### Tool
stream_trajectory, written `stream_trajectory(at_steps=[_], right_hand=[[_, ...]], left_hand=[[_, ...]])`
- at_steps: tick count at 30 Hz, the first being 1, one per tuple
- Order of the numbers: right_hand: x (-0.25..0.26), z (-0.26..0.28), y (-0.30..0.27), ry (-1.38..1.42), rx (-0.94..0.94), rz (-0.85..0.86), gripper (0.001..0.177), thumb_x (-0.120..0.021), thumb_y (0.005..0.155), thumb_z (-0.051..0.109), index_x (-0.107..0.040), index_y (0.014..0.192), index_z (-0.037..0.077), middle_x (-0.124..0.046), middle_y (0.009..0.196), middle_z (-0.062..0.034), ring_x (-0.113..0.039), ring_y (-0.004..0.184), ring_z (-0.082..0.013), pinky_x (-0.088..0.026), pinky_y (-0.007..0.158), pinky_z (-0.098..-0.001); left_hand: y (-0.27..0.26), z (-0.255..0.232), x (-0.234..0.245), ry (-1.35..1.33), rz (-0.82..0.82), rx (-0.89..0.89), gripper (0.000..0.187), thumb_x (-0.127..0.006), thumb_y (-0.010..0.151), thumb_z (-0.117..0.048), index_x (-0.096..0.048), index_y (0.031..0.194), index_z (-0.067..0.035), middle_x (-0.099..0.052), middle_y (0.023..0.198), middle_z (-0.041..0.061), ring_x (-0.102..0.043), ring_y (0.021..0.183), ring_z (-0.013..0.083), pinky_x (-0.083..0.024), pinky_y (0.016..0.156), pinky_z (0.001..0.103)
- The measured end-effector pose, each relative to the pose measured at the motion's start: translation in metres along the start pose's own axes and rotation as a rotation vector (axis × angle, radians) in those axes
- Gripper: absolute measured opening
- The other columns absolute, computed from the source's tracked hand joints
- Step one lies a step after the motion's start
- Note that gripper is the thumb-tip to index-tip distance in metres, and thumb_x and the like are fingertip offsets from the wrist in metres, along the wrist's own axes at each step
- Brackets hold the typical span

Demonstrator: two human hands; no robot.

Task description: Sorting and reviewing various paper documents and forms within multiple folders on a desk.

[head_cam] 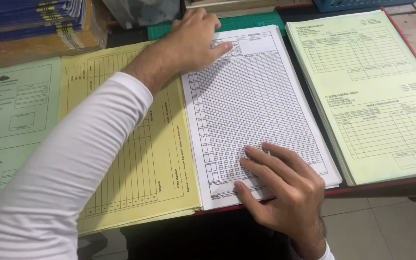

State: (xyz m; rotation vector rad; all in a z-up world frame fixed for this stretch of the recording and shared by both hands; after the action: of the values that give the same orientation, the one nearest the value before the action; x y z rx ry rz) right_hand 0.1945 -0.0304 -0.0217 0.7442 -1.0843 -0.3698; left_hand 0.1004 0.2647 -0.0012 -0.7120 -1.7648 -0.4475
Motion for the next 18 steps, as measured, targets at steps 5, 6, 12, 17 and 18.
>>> stream_trajectory(at_steps=[5, 6, 12, 17, 18], right_hand=[[-0.002, 0.0, -0.001, -0.003, -0.019, 0.021, 0.017, -0.08, 0.083, 0.026, -0.079, 0.094, 0.013, -0.079, 0.108, -0.0021, -0.074, 0.102, -0.0277, -0.062, 0.079, -0.0349], [-0.002, 0.0, -0.001, 0.0, -0.021, 0.025, 0.014, -0.079, 0.082, 0.024, -0.078, 0.092, 0.013, -0.079, 0.109, -0.0024, -0.073, 0.101, -0.028, -0.062, 0.079, -0.035], [-0.001, 0.006, 0.003, -0.024, -0.043, 0.038, 0.007, -0.073, 0.081, 0.016, -0.07, 0.08, 0.01, -0.078, 0.107, -0.0007, -0.072, 0.098, -0.0289, -0.057, 0.072, -0.0348], [0.004, 0.006, 0.003, -0.005, -0.047, 0.078, 0.006, -0.073, 0.081, 0.017, -0.069, 0.081, 0.012, -0.078, 0.11, -0.0014, -0.071, 0.102, -0.0296, -0.058, 0.077, -0.0348], [0.005, 0.006, 0.002, 0.006, -0.042, 0.089, 0.005, -0.072, 0.083, 0.016, -0.07, 0.082, 0.011, -0.077, 0.111, -0.0017, -0.071, 0.105, -0.0293, -0.058, 0.08, -0.0346]], left_hand=[[-0.068, -0.063, 0.004, 0.2, 0.127, -0.059, 0.067, -0.055, 0.102, -0.048, -0.039, 0.15, -0.003, -0.035, 0.158, 0.023, -0.032, 0.147, 0.039, -0.022, 0.118, 0.062], [-0.087, -0.08, 0.003, 0.234, 0.21, -0.053, 0.066, -0.054, 0.101, -0.046, -0.04, 0.149, -0.004, -0.032, 0.16, 0.022, -0.032, 0.147, 0.0406, -0.022, 0.119, 0.061], [-0.213, -0.128, -0.042, 0.621, 0.051, -0.304, 0.033, -0.048, 0.097, -0.036, -0.067, 0.115, -0.015, -0.065, 0.102, 0.006, -0.058, 0.097, 0.0239, -0.041, 0.098, 0.054], [-0.242, -0.109, -0.075, 0.537, -0.051, -0.376, 0.058, -0.042, 0.091, -0.04, -0.057, 0.136, -0.007, -0.052, 0.147, 0.025, -0.053, 0.125, 0.032, -0.035, 0.108, 0.06], [-0.245, -0.105, -0.075, 0.469, -0.123, -0.371, 0.057, -0.045, 0.09, -0.036, -0.057, 0.137, -0.005, -0.052, 0.147, 0.021, -0.051, 0.129, 0.0303, -0.034, 0.112, 0.06]])
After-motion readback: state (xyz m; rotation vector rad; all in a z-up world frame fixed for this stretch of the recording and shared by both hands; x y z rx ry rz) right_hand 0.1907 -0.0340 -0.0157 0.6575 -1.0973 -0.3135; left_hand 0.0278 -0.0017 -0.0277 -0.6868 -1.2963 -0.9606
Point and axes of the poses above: each hand's wrist, its own y-axis towards the middle knuckle, its own x-axis out of the back of the hand, z = x × y, the point moved 2 cm from there along y, towards the middle knuckle
